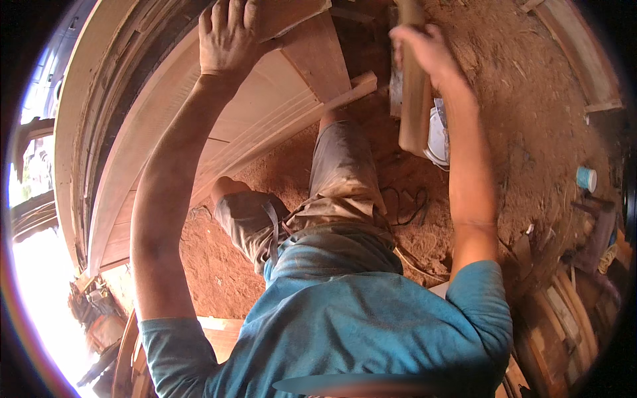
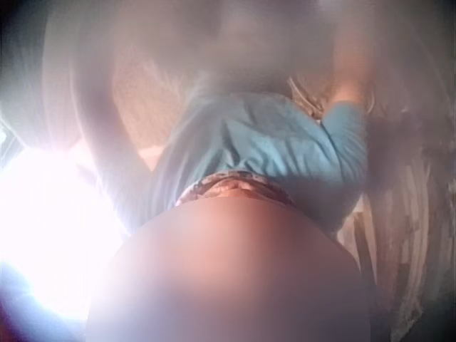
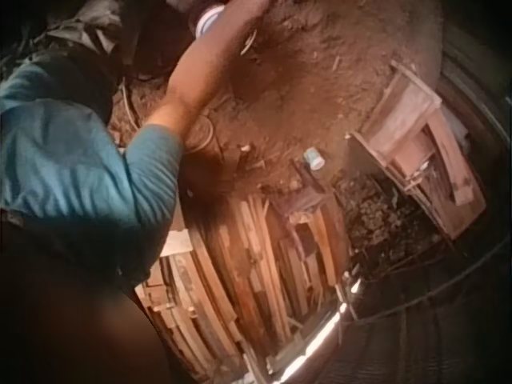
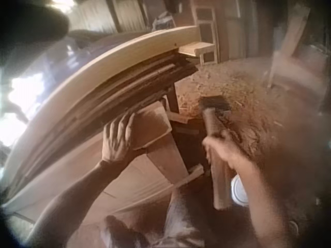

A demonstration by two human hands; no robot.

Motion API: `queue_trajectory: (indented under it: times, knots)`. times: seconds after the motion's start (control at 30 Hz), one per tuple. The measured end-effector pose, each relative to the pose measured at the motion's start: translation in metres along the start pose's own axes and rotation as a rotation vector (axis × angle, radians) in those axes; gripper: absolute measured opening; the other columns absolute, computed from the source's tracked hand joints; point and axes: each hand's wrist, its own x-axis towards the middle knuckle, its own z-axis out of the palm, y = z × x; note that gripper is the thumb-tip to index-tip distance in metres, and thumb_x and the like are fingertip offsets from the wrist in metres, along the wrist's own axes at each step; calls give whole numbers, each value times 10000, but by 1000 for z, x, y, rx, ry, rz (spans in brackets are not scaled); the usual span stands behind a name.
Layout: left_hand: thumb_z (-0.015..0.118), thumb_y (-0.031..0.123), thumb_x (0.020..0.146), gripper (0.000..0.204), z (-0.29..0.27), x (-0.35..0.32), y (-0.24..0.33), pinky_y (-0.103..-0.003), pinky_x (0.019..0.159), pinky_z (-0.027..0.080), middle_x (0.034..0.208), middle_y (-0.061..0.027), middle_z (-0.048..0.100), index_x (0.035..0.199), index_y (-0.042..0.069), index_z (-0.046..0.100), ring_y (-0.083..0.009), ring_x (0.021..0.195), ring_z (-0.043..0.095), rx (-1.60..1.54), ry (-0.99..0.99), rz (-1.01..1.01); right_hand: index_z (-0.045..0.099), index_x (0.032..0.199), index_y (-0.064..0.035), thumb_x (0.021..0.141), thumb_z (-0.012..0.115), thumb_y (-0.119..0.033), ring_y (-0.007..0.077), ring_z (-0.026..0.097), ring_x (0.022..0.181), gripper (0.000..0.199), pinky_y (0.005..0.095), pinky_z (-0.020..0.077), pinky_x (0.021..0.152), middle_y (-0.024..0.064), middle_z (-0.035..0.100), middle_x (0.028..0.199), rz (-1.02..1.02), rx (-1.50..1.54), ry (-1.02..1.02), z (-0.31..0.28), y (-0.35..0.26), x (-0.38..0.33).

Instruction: The person assembles a wooden door by attaching a long wooden strip to the edge of a large door panel. They use a hammer to tap the strip into place and a tape measure to check the dimensions of the door.

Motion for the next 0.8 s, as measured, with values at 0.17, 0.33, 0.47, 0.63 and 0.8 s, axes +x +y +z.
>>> queue_trajectory:
  times: [0.17,0.33,0.47,0.63,0.8]
  knots:
    - [752,670,625,1094,1,-4,-7,-455,936,428,1315,-105,531,1474,110,350,-302,1101,547,44,44,24,555,863,-65,831,720,-242,144,574,519,243,298,475,514,31,592,692,84,-69,-256,10,-7,-20]
    - [754,658,621,1054,-3,1,-7,-478,960,405,1289,-136,529,1419,62,408,-325,1126,518,74,-51,-36,606,767,-103,822,707,-358,150,576,523,280,304,486,568,31,607,678,-2,27,-50,-12,-5,1]
    - [815,549,611,1045,-10,10,2,-524,1011,368,1362,-173,468,1404,15,394,-366,1212,457,-95,19,-42,593,758,-94,822,714,-328,155,588,539,271,305,499,566,38,601,671,-83,276,167,-13,-14,22]
    - [729,713,634,1014,9,-8,-14,-462,931,421,1164,-130,572,1363,62,459,-316,1079,549,143,-27,-9,521,1011,19,792,738,-294,176,638,593,439,342,547,586,83,642,734,-1,-141,-178,34,-2,-1]
    - [816,546,623,1033,-12,12,8,-521,1023,351,1322,-177,483,1398,11,390,-357,1207,457,-37,36,-51,610,769,-83,821,726,-257,136,584,505,216,310,513,505,32,599,625,88,87,-169,22,34,-4]
